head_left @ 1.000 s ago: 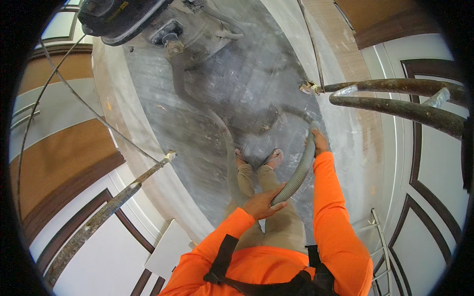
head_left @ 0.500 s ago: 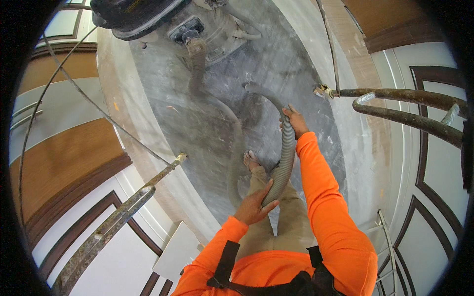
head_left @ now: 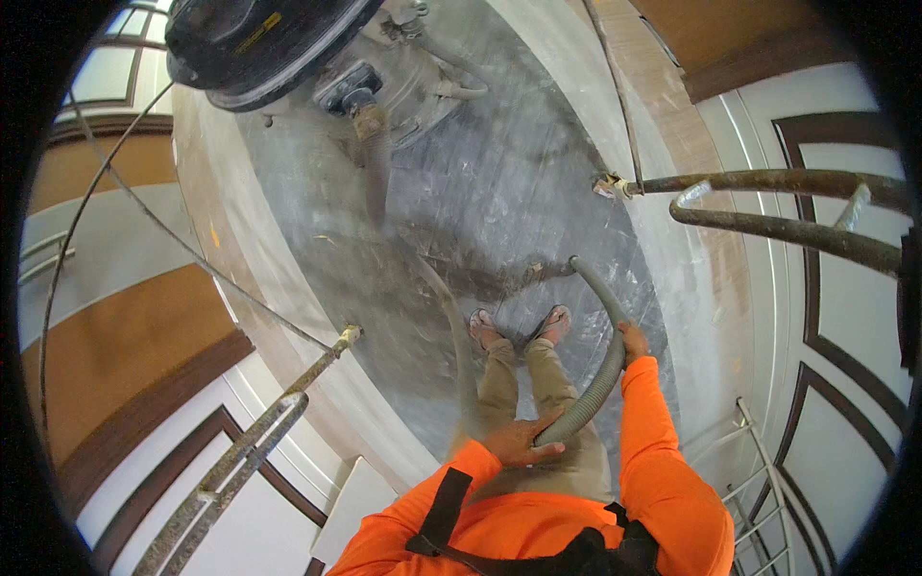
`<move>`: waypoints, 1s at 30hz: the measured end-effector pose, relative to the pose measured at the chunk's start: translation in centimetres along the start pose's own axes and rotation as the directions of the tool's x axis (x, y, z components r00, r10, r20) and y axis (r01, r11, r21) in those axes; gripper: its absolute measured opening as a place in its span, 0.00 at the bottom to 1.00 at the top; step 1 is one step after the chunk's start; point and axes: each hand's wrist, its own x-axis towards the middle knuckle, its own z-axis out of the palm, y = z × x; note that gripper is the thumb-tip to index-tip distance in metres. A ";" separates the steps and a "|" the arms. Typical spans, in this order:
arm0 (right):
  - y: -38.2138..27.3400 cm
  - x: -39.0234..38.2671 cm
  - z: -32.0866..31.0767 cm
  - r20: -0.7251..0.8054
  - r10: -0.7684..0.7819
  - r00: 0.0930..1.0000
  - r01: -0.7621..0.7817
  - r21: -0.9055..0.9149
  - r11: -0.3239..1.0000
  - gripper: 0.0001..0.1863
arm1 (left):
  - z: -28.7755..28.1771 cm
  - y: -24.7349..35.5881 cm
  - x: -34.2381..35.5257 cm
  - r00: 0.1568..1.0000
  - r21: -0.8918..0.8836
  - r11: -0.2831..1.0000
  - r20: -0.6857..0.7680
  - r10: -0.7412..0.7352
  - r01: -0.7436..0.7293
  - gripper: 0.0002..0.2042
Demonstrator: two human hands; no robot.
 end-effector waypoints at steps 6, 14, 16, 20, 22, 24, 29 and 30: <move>-2.4 -1.3 4.4 0.028 -0.192 0.981 0.188 0.099 0.977 0.26 | -0.7 -2.9 -0.1 0.978 0.106 0.985 -0.141 0.154 -0.139 0.47; -10.5 -6.9 12.3 0.263 -0.248 0.933 0.173 0.277 0.945 0.42 | -3.4 -2.8 -1.2 0.964 0.273 0.962 -0.262 0.049 0.026 0.46; -11.9 -9.3 11.3 0.337 -0.205 0.919 0.088 0.332 0.939 0.48 | -3.5 -1.7 -0.6 0.959 0.357 0.933 -0.279 0.059 0.046 0.46; -11.3 -7.6 7.4 0.366 -0.203 0.908 0.014 0.457 0.889 0.49 | -1.5 -0.2 2.1 0.962 0.396 0.918 -0.249 0.109 -0.002 0.46; -11.4 -8.0 5.3 0.383 -0.235 0.893 0.000 0.522 0.853 0.45 | 0.0 1.1 3.3 0.952 0.413 0.911 -0.279 0.123 0.004 0.46; -10.2 -6.8 1.4 0.482 -0.166 0.860 -0.084 0.456 0.886 0.34 | 2.4 2.5 5.7 0.955 0.429 0.903 -0.277 0.104 0.027 0.47; -5.4 -3.6 -8.1 0.320 -0.273 0.907 -0.046 0.721 0.692 0.19 | 7.2 5.9 10.4 0.938 0.422 0.901 -0.261 0.227 -0.100 0.47; -4.8 -2.8 -11.1 0.371 -0.278 0.886 -0.097 0.735 0.671 0.20 | 8.6 6.3 11.5 0.953 0.405 0.911 -0.233 0.193 -0.085 0.47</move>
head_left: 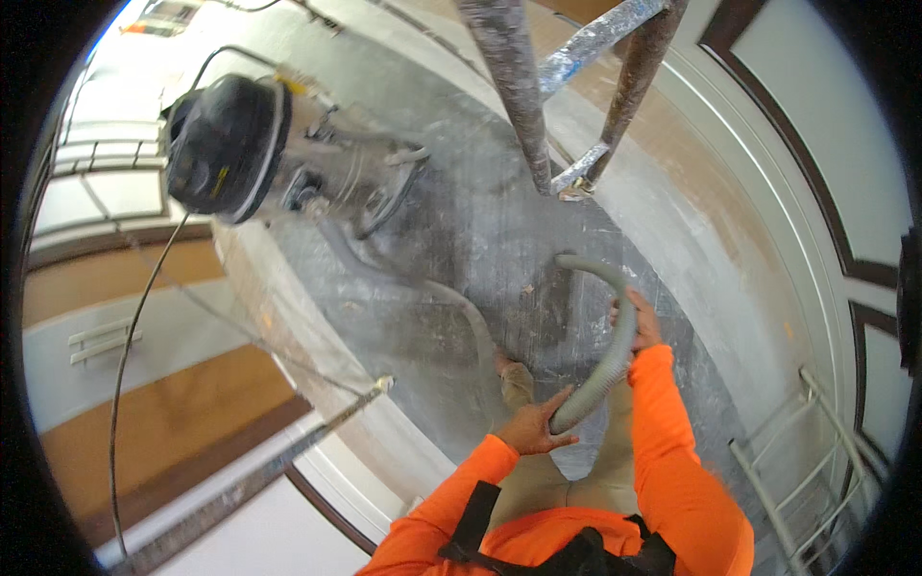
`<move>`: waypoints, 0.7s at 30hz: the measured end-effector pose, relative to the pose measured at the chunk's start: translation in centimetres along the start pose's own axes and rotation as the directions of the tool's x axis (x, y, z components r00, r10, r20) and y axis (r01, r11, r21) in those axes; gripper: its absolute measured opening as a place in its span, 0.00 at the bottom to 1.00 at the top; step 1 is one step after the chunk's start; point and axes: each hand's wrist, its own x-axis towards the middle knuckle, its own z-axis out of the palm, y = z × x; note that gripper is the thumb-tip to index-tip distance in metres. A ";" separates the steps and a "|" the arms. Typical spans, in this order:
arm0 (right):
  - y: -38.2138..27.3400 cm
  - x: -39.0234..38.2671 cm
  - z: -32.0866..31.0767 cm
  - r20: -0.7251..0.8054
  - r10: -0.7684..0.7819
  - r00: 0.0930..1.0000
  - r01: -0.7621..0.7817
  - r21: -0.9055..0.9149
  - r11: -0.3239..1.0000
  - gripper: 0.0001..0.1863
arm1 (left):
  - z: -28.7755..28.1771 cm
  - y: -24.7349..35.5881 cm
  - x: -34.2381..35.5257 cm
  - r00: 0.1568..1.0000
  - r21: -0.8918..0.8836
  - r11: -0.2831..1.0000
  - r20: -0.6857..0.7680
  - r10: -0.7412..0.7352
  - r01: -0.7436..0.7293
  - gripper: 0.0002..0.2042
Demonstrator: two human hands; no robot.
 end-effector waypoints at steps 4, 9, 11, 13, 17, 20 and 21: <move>-6.8 -5.7 -6.4 -0.130 -0.073 0.989 0.068 -0.043 0.997 0.30 | 6.5 2.4 3.3 0.988 -0.107 0.994 0.152 0.027 -0.011 0.41; -15.2 -10.1 -14.8 -0.230 -0.296 0.927 0.257 -0.186 0.948 0.34 | 9.3 -0.9 9.7 0.977 0.248 0.968 0.212 -0.013 -0.041 0.30; -18.0 -9.6 -16.5 -0.234 -0.332 0.914 0.277 -0.237 0.931 0.32 | 10.5 -6.5 11.1 0.981 0.250 0.968 0.194 -0.031 -0.019 0.27; -21.5 -8.1 -21.1 -0.266 -0.370 0.890 0.301 -0.266 0.916 0.30 | 8.2 -4.9 13.3 0.979 0.437 0.898 0.158 -0.132 0.051 0.25; -25.4 -3.6 -22.3 -0.183 -0.364 0.913 0.255 -0.439 0.862 0.29 | 10.7 -6.5 14.0 0.994 0.525 0.847 0.028 -0.110 0.079 0.22; -27.8 0.5 -23.7 -0.195 -0.306 0.932 0.188 -0.462 0.867 0.30 | 14.8 -4.6 13.4 0.999 0.385 0.922 -0.034 -0.030 0.041 0.23; -27.7 1.0 -24.7 -0.195 -0.240 0.951 0.124 -0.470 0.874 0.31 | 17.6 -3.9 12.2 0.998 0.300 0.952 -0.043 -0.049 0.060 0.24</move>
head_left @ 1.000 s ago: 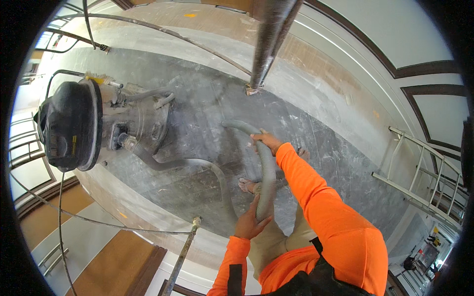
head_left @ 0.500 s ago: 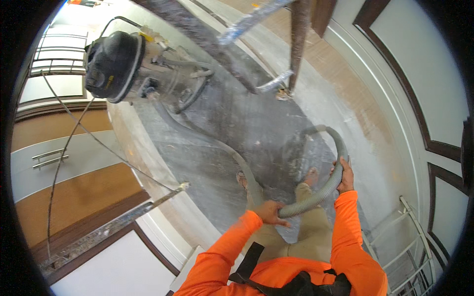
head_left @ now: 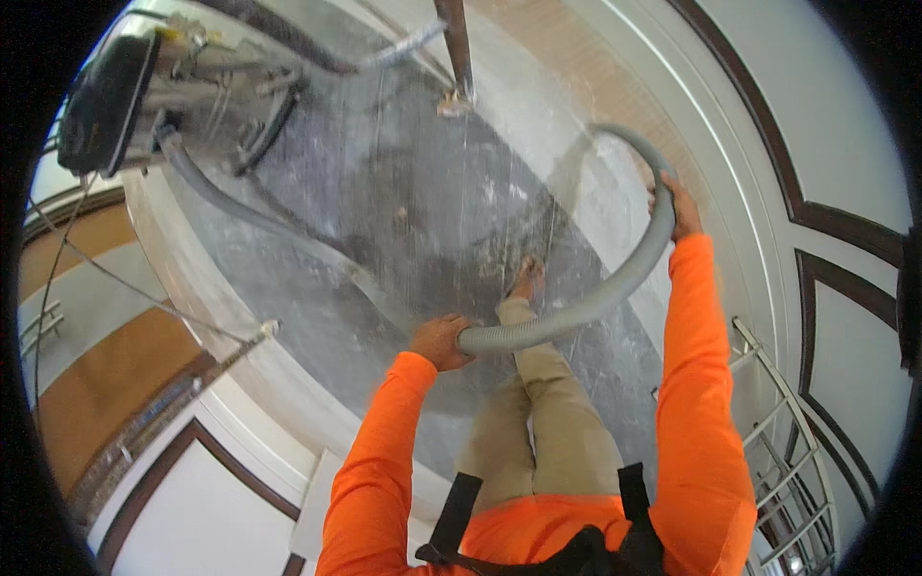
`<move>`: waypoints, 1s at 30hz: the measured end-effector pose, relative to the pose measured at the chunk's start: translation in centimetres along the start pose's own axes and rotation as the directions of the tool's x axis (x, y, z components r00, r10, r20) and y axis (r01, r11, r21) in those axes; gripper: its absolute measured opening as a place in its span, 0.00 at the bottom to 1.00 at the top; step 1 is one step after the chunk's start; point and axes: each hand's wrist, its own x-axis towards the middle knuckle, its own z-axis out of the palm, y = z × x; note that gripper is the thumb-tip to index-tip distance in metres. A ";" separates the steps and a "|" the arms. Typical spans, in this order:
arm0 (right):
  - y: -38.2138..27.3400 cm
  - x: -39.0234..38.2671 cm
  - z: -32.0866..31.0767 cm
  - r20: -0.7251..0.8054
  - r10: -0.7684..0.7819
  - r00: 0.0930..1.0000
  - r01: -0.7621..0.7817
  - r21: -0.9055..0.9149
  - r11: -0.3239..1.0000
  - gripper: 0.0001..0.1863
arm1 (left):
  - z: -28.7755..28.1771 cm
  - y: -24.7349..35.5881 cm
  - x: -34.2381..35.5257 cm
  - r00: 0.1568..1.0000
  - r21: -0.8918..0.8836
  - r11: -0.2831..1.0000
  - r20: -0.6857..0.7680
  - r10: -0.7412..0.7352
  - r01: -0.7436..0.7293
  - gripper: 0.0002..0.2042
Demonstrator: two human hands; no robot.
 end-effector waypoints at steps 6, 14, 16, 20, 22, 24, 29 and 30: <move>5.9 0.1 2.1 -0.055 -0.204 0.977 0.169 -0.376 0.911 0.27 | 13.4 5.9 -10.0 0.986 -0.232 0.962 0.112 -0.121 0.145 0.27; 14.3 2.8 -16.3 -0.087 -0.332 0.939 0.176 -0.708 0.684 0.33 | 18.7 16.1 -17.9 0.977 -0.196 0.969 0.179 -0.115 0.150 0.30; 15.1 -1.5 -13.7 -0.039 -0.184 0.982 0.155 -0.387 0.909 0.21 | 19.0 19.9 -19.9 0.982 -0.211 0.961 0.107 -0.158 0.177 0.28; 15.4 -2.4 -20.9 -0.150 -0.122 0.981 0.082 -0.249 0.965 0.15 | 21.2 25.6 -20.6 0.992 -0.212 0.970 0.065 -0.106 0.118 0.24; 14.4 -4.5 -21.5 -0.155 -0.051 0.987 0.026 -0.155 0.988 0.15 | 23.1 28.1 -20.9 0.988 -0.206 0.967 0.068 -0.142 0.153 0.22; 12.8 -5.2 -22.3 -0.115 -0.015 0.993 -0.005 -0.177 0.984 0.20 | 25.6 30.6 -20.9 0.982 -0.178 0.967 0.075 -0.173 0.184 0.20; 9.3 -7.5 -24.1 0.085 0.015 0.996 -0.001 -0.160 0.987 0.26 | 26.1 36.2 -20.4 0.975 -0.134 0.973 -0.093 -0.201 0.188 0.18; 8.5 -7.9 -24.5 0.075 0.002 0.997 0.011 -0.180 0.984 0.27 | 26.4 37.5 -20.3 0.973 -0.118 0.971 -0.070 -0.218 0.209 0.18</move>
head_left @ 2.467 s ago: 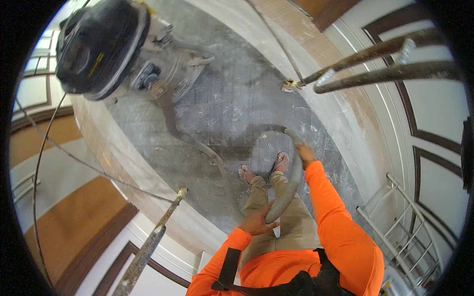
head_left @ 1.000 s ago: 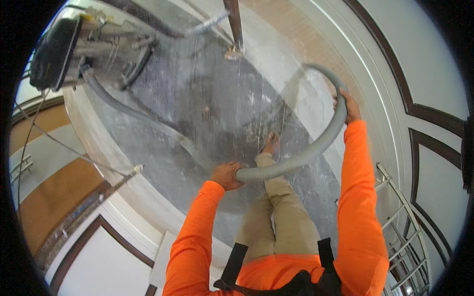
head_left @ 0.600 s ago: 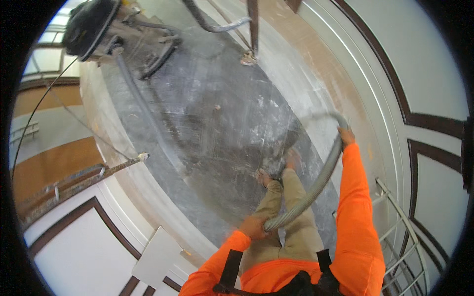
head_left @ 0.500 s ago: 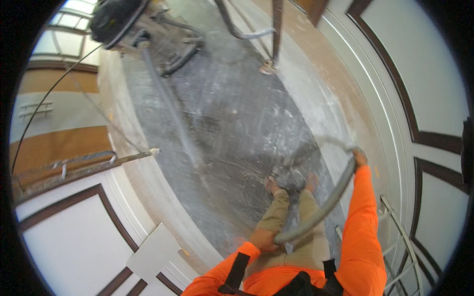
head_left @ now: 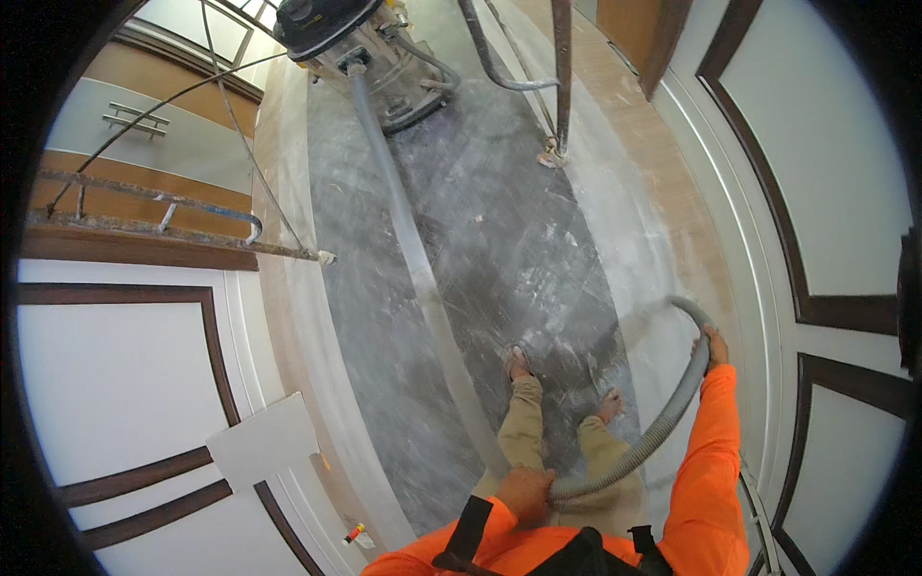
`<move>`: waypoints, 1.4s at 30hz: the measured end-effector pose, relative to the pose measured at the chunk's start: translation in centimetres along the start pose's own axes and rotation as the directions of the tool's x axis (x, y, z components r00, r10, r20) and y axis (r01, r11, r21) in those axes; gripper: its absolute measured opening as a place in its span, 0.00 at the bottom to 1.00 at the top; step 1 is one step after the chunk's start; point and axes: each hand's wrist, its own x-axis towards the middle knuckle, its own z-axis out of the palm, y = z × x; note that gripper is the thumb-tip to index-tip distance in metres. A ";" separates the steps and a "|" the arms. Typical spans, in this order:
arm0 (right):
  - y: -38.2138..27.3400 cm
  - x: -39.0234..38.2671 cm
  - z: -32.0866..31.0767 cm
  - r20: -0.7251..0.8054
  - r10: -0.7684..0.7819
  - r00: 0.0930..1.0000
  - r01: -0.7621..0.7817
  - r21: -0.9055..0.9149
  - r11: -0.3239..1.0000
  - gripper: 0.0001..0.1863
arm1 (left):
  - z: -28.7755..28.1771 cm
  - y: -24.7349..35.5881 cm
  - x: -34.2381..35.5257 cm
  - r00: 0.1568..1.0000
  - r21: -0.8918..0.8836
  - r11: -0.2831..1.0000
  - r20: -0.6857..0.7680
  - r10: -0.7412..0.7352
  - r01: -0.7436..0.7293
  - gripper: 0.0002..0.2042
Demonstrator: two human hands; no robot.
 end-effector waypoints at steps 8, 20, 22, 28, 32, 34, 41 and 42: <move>-2.4 -2.3 -2.0 0.071 -0.059 0.996 0.061 -0.016 0.998 0.25 | 5.0 4.0 -0.4 0.994 0.066 0.998 -0.107 0.011 -0.004 0.16; -2.1 -1.8 0.0 0.005 -0.145 0.989 0.145 -0.120 0.982 0.35 | 6.6 11.3 1.4 0.965 -0.082 0.985 0.230 -0.129 0.151 0.29; -2.6 -1.1 -0.3 -0.011 -0.149 0.989 0.146 -0.111 0.983 0.38 | 6.0 12.8 1.8 0.942 -0.129 0.973 0.304 -0.144 0.190 0.34; -6.0 2.8 0.5 0.052 -0.180 0.982 0.187 -0.182 0.965 0.39 | 5.4 15.0 4.1 0.973 -0.260 0.955 0.214 -0.086 0.142 0.39; -7.6 4.9 -0.9 0.041 -0.109 0.993 0.116 -0.234 0.965 0.31 | 5.9 13.6 7.6 0.973 -0.236 0.962 0.214 -0.088 0.139 0.41; -7.7 6.1 -3.0 0.025 -0.066 0.997 0.071 -0.331 0.941 0.30 | 5.8 13.2 8.7 0.969 -0.270 0.955 0.241 -0.054 0.121 0.43; -4.3 6.8 -15.4 -0.110 -0.002 0.994 -0.033 -0.310 0.950 0.30 | 5.4 13.8 10.3 0.961 -0.268 0.963 0.265 0.081 -0.007 0.43; -3.7 6.2 -16.7 -0.130 0.023 0.991 -0.060 -0.286 0.956 0.31 | 5.1 14.0 10.5 0.954 -0.265 0.964 0.285 0.099 -0.021 0.44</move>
